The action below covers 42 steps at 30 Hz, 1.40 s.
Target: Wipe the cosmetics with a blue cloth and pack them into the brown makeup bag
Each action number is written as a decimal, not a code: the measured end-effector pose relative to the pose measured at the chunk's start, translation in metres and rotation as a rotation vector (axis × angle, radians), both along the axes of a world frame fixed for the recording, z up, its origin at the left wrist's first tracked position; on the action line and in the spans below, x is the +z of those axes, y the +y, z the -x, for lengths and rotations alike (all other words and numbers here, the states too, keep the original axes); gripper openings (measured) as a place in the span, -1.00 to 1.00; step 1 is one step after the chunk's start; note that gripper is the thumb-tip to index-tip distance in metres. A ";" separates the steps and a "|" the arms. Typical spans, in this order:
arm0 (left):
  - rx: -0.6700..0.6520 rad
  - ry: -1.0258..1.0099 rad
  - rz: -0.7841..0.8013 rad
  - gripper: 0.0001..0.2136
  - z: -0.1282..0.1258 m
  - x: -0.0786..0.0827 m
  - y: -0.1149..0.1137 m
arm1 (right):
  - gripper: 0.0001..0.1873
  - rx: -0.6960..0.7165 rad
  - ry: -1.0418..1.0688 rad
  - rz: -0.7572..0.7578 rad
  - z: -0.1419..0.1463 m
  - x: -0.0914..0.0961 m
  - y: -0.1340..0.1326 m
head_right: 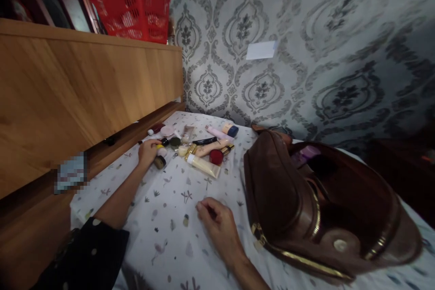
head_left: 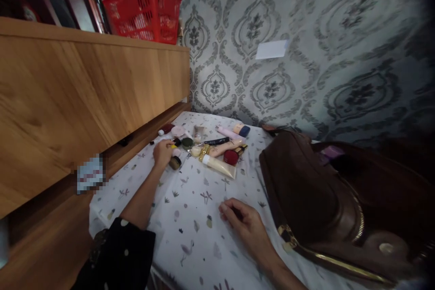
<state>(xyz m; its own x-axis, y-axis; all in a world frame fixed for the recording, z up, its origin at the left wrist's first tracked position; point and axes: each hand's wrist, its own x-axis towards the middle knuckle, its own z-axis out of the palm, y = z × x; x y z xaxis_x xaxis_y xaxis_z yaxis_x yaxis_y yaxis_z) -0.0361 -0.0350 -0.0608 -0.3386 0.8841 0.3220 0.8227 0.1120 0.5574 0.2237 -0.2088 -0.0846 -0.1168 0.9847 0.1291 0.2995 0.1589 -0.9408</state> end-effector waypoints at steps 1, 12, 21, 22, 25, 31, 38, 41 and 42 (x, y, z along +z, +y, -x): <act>-0.026 -0.001 -0.005 -0.64 -0.008 -0.002 -0.001 | -0.55 -0.002 0.002 0.001 0.000 0.000 0.000; -0.116 0.075 -0.048 -0.65 -0.014 0.001 -0.006 | -0.51 -0.021 -0.010 0.014 0.000 0.002 0.001; -0.511 0.437 -0.030 -0.70 -0.041 0.017 -0.028 | -0.57 -0.009 -0.023 0.011 0.000 0.004 0.000; -0.542 0.477 0.006 -0.74 -0.047 0.017 -0.027 | -0.57 -0.010 -0.023 0.011 0.000 0.004 0.000; -0.492 0.564 0.094 -0.73 -0.051 0.017 -0.021 | -0.57 -0.007 -0.026 0.015 -0.001 0.003 -0.001; -0.399 0.645 0.189 -0.70 -0.041 0.019 -0.004 | -0.58 -0.003 -0.025 0.013 -0.001 0.000 0.000; -0.410 0.609 0.232 -0.75 -0.050 0.019 0.007 | -0.56 -0.006 0.006 0.000 -0.001 -0.001 -0.001; -0.416 0.568 0.226 -0.80 -0.043 0.024 0.007 | -0.57 -0.005 0.009 0.007 0.000 0.002 -0.002; -0.428 0.555 0.223 -0.81 -0.040 0.025 0.007 | -0.58 -0.005 0.005 0.007 0.000 0.003 -0.002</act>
<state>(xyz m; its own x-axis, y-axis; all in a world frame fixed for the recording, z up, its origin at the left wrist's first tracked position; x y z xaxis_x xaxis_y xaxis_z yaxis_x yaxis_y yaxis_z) 0.0036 -0.0280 -0.0361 0.2115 0.9669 0.1429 0.9743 -0.2202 0.0479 0.2235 -0.2107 -0.0817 -0.1116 0.9862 0.1225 0.2955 0.1507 -0.9434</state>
